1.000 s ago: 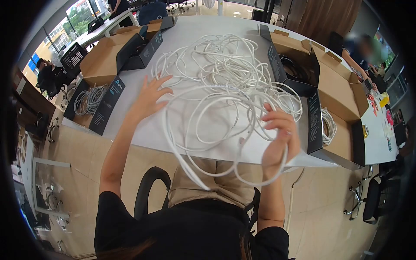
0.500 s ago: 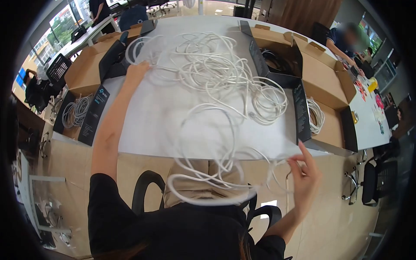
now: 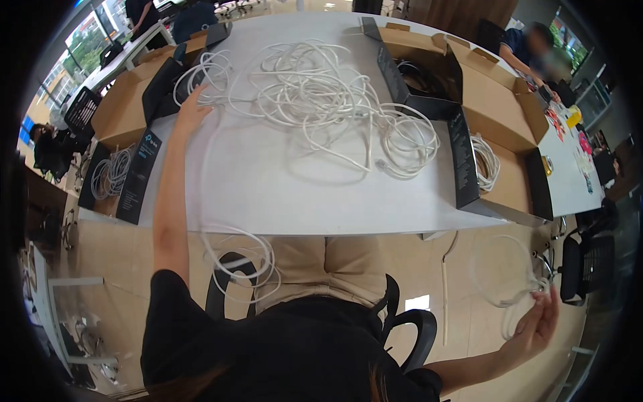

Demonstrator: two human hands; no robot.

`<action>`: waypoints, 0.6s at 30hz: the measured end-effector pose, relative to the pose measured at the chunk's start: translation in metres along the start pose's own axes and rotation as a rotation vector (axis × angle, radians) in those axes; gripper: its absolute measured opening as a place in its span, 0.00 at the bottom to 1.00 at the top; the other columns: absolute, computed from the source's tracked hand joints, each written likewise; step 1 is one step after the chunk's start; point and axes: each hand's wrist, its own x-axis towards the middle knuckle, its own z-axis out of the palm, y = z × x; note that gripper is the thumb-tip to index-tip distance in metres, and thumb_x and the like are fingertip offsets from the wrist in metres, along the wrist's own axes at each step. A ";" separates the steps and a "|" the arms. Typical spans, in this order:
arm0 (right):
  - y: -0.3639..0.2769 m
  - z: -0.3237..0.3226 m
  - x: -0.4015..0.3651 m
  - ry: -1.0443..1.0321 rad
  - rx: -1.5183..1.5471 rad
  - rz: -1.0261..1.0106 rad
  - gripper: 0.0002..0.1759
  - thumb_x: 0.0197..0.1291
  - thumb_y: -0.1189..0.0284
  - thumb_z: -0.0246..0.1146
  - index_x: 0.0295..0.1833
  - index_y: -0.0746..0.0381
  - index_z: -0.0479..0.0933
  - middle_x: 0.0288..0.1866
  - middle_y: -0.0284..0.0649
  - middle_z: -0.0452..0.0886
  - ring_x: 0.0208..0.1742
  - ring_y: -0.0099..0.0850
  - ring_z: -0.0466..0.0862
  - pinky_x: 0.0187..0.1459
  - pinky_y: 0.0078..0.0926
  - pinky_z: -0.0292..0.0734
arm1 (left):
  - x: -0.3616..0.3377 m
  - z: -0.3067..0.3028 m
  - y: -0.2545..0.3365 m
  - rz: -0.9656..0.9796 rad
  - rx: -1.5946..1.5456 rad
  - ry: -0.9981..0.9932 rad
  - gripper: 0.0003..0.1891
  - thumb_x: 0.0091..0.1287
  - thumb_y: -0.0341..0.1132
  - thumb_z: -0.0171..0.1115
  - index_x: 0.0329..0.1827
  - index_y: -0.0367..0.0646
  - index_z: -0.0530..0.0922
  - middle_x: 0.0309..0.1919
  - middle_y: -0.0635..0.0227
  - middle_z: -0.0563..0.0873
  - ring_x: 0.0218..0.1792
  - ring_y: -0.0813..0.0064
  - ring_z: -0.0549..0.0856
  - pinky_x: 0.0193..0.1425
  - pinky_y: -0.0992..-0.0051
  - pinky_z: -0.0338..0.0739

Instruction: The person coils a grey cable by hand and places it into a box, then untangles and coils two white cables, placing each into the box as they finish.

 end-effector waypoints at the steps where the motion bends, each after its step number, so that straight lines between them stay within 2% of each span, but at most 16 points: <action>1: 0.003 0.004 -0.002 -0.054 0.046 0.001 0.16 0.63 0.79 0.53 0.56 0.70 0.71 0.38 0.41 0.80 0.13 0.08 0.54 0.17 0.07 0.48 | -0.010 -0.004 -0.001 0.015 -0.142 0.037 0.20 0.64 0.31 0.57 0.60 0.42 0.70 0.58 0.54 0.75 0.59 0.68 0.76 0.56 0.72 0.73; 4: 0.007 0.022 -0.001 -0.224 0.190 0.025 0.16 0.62 0.80 0.53 0.55 0.71 0.71 0.35 0.41 0.80 0.13 0.08 0.55 0.15 0.07 0.47 | -0.059 -0.050 0.027 -0.148 -0.237 -0.076 0.19 0.64 0.32 0.56 0.58 0.42 0.72 0.54 0.55 0.78 0.53 0.64 0.80 0.51 0.72 0.74; 6: 0.007 0.049 -0.001 -0.276 0.270 0.091 0.16 0.61 0.81 0.53 0.54 0.71 0.71 0.33 0.41 0.79 0.13 0.08 0.56 0.14 0.07 0.47 | -0.107 -0.078 0.070 -0.251 -0.153 0.081 0.17 0.66 0.34 0.55 0.57 0.40 0.72 0.52 0.56 0.80 0.51 0.62 0.81 0.55 0.72 0.71; 8: 0.009 0.075 -0.004 -0.407 0.362 0.101 0.15 0.59 0.83 0.54 0.53 0.71 0.72 0.32 0.42 0.79 0.13 0.09 0.57 0.14 0.08 0.47 | -0.166 -0.087 0.099 -0.323 0.081 0.338 0.19 0.66 0.37 0.56 0.58 0.41 0.72 0.54 0.59 0.78 0.55 0.59 0.78 0.61 0.67 0.65; 10: 0.010 0.097 -0.010 -0.519 0.445 0.104 0.15 0.58 0.84 0.54 0.53 0.70 0.72 0.31 0.44 0.80 0.13 0.09 0.57 0.14 0.08 0.47 | -0.227 -0.070 0.120 -0.323 0.481 0.627 0.20 0.65 0.39 0.57 0.59 0.42 0.71 0.56 0.59 0.76 0.60 0.59 0.72 0.65 0.63 0.59; 12: 0.006 0.120 -0.016 -0.577 0.498 0.113 0.15 0.58 0.85 0.55 0.52 0.70 0.72 0.31 0.45 0.80 0.13 0.09 0.58 0.14 0.08 0.48 | -0.284 -0.039 0.115 -0.295 0.120 0.859 0.23 0.62 0.39 0.60 0.60 0.42 0.70 0.58 0.59 0.74 0.63 0.60 0.68 0.65 0.60 0.58; 14: 0.004 0.135 -0.018 -0.631 0.583 0.108 0.15 0.58 0.85 0.55 0.51 0.70 0.73 0.31 0.45 0.80 0.13 0.10 0.59 0.14 0.08 0.49 | -0.327 -0.019 0.115 -0.478 0.173 0.568 0.27 0.58 0.39 0.64 0.60 0.40 0.70 0.58 0.57 0.73 0.61 0.61 0.70 0.64 0.63 0.62; 16: 0.003 0.143 -0.019 -0.674 0.607 0.104 0.14 0.58 0.85 0.55 0.51 0.70 0.73 0.31 0.45 0.81 0.14 0.10 0.60 0.15 0.07 0.50 | -0.349 -0.012 0.104 -0.661 -0.382 -0.149 0.29 0.52 0.39 0.68 0.58 0.41 0.71 0.59 0.60 0.72 0.60 0.61 0.71 0.61 0.65 0.66; 18: 0.001 0.148 -0.019 -0.699 0.586 0.090 0.14 0.57 0.86 0.55 0.50 0.69 0.74 0.31 0.45 0.81 0.14 0.10 0.60 0.15 0.07 0.51 | -0.346 -0.025 0.138 -0.561 -0.185 -0.285 0.26 0.52 0.35 0.68 0.55 0.42 0.72 0.53 0.58 0.75 0.57 0.58 0.72 0.60 0.65 0.67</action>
